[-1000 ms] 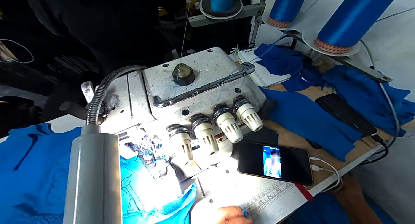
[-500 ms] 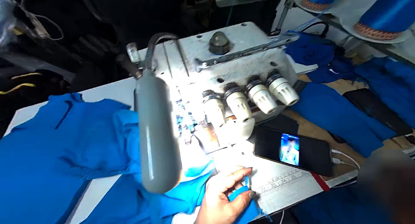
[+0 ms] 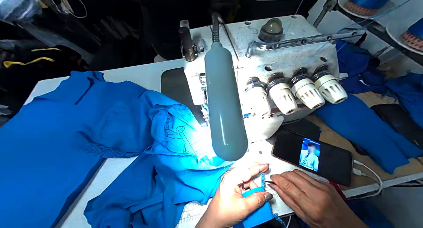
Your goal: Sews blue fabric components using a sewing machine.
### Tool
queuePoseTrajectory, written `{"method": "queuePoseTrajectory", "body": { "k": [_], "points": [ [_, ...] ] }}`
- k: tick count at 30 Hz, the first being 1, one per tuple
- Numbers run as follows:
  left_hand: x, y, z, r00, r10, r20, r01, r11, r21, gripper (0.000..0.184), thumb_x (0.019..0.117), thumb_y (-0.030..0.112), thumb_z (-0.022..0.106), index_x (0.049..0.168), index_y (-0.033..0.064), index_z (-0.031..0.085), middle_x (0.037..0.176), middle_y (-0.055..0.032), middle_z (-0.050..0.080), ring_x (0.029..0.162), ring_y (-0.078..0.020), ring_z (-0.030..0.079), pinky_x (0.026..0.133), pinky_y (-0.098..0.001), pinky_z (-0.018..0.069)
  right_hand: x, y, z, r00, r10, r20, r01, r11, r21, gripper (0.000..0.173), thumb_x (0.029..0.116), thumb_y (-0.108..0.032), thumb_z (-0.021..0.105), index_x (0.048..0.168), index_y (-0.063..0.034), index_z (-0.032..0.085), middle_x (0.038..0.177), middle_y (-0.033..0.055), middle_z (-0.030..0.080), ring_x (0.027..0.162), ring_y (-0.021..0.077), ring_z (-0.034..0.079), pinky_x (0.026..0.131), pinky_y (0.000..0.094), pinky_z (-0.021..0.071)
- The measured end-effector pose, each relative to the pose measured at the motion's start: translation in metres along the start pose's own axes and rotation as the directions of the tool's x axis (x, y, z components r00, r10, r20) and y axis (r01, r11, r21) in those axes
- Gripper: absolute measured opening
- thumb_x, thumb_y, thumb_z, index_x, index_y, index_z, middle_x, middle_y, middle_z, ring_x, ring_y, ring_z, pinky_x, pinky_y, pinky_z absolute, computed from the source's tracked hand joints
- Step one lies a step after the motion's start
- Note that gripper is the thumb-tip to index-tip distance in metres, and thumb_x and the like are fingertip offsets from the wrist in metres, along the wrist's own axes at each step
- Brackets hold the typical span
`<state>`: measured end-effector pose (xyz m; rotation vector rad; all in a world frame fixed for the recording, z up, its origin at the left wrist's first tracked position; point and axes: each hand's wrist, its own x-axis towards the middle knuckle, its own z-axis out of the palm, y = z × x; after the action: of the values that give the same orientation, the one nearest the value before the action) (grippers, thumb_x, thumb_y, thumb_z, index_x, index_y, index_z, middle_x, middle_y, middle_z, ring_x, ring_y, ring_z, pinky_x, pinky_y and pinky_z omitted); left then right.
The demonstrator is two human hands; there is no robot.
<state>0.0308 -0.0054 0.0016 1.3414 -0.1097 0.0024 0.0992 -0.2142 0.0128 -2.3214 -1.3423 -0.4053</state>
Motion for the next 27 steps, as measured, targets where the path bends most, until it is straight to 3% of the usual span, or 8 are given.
{"method": "queuePoseTrajectory", "body": {
  "k": [10,15,18,20,22,23,24,27],
  "points": [
    [0.002,0.0,-0.001,1.0,-0.022,0.006,0.022,0.998,0.059,0.047,0.0872,0.006,0.075,0.132,-0.004,0.065,0.129,-0.0075,0.068,0.08,0.0034,0.062,0.071,-0.0148,0.0536,0.001,0.005,0.001,1.0,-0.026,-0.003,0.026,0.999,0.02,0.016,0.1044,-0.02,0.057,0.104,-0.0074,0.067,0.082,0.0094,0.064,0.071,0.0218,0.064,0.057,0.0288,0.052],
    [0.003,-0.002,-0.001,1.0,-0.013,0.019,0.012,0.996,0.091,0.049,0.0877,0.007,0.075,0.134,-0.0053,0.062,0.127,-0.0093,0.068,0.083,0.0021,0.063,0.074,-0.016,0.0548,0.011,0.004,0.006,0.995,-0.083,0.052,0.082,0.996,0.023,0.024,0.1072,-0.021,0.049,0.105,-0.0057,0.067,0.073,0.0079,0.058,0.058,0.0211,0.058,0.046,0.0298,0.0458],
    [0.0,-0.003,0.001,0.999,-0.014,-0.039,0.014,1.0,0.01,0.055,0.086,0.002,0.075,0.137,-0.0093,0.057,0.124,-0.0101,0.068,0.086,-0.0026,0.067,0.078,-0.0195,0.0584,0.007,0.005,0.006,0.999,0.032,0.024,-0.036,0.979,0.201,0.027,0.1075,-0.021,0.045,0.103,-0.0058,0.067,0.073,0.0064,0.06,0.06,0.0152,0.059,0.051,0.026,0.0482],
    [-0.001,-0.001,0.003,0.995,-0.018,-0.103,0.014,0.999,-0.04,0.053,0.0847,-0.002,0.075,0.135,-0.0096,0.058,0.114,-0.008,0.072,0.087,-0.0056,0.07,0.079,-0.0216,0.0599,0.001,0.001,0.002,0.963,0.256,0.087,-0.264,0.82,0.507,0.028,0.1068,-0.027,0.049,0.107,-0.0061,0.068,0.082,0.002,0.068,0.069,0.0003,0.061,0.062,0.0138,0.0506],
    [0.0,0.003,0.005,0.982,0.022,-0.186,-0.032,0.998,-0.05,0.047,0.084,-0.004,0.075,0.129,-0.0089,0.062,0.102,-0.0042,0.075,0.084,-0.0053,0.07,0.077,-0.0209,0.0599,-0.001,-0.008,-0.005,0.875,0.388,0.29,-0.469,0.528,0.708,0.039,0.0973,-0.04,0.066,0.118,-0.0074,0.069,0.089,-0.0052,0.07,0.068,-0.0087,0.056,0.06,0.0105,0.047],
    [0.001,0.004,0.005,0.974,0.06,-0.22,-0.072,0.996,-0.046,0.044,0.0837,-0.005,0.075,0.126,-0.0087,0.064,0.098,-0.0025,0.075,0.083,-0.0042,0.07,0.076,-0.0201,0.0599,0.0,-0.014,-0.007,0.833,0.402,0.38,-0.536,0.415,0.735,0.043,0.0897,-0.04,0.075,0.118,-0.0075,0.07,0.085,-0.0087,0.067,0.066,-0.0103,0.052,0.058,0.0102,0.0436],
    [0.001,0.005,0.005,0.966,0.094,-0.241,-0.108,0.993,-0.046,0.042,0.0838,-0.005,0.075,0.125,-0.0084,0.065,0.097,-0.002,0.075,0.082,-0.0039,0.069,0.077,-0.0197,0.0591,0.001,-0.02,-0.007,0.807,0.414,0.421,-0.569,0.353,0.742,0.039,0.0852,-0.033,0.079,0.112,-0.006,0.071,0.079,-0.0104,0.062,0.064,-0.0108,0.049,0.055,0.0096,0.0407],
    [-0.001,0.004,0.003,0.963,0.16,-0.215,-0.174,0.984,-0.047,0.041,0.0853,-0.003,0.076,0.125,-0.0067,0.065,0.098,-0.0038,0.074,0.086,-0.0069,0.07,0.08,-0.0219,0.0589,0.005,-0.026,-0.004,0.813,0.45,0.37,-0.545,0.362,0.756,0.011,0.0883,-0.018,0.072,0.09,-0.0073,0.07,0.066,-0.0122,0.055,0.058,-0.0124,0.044,0.052,0.0074,0.0359]
  ]
}}
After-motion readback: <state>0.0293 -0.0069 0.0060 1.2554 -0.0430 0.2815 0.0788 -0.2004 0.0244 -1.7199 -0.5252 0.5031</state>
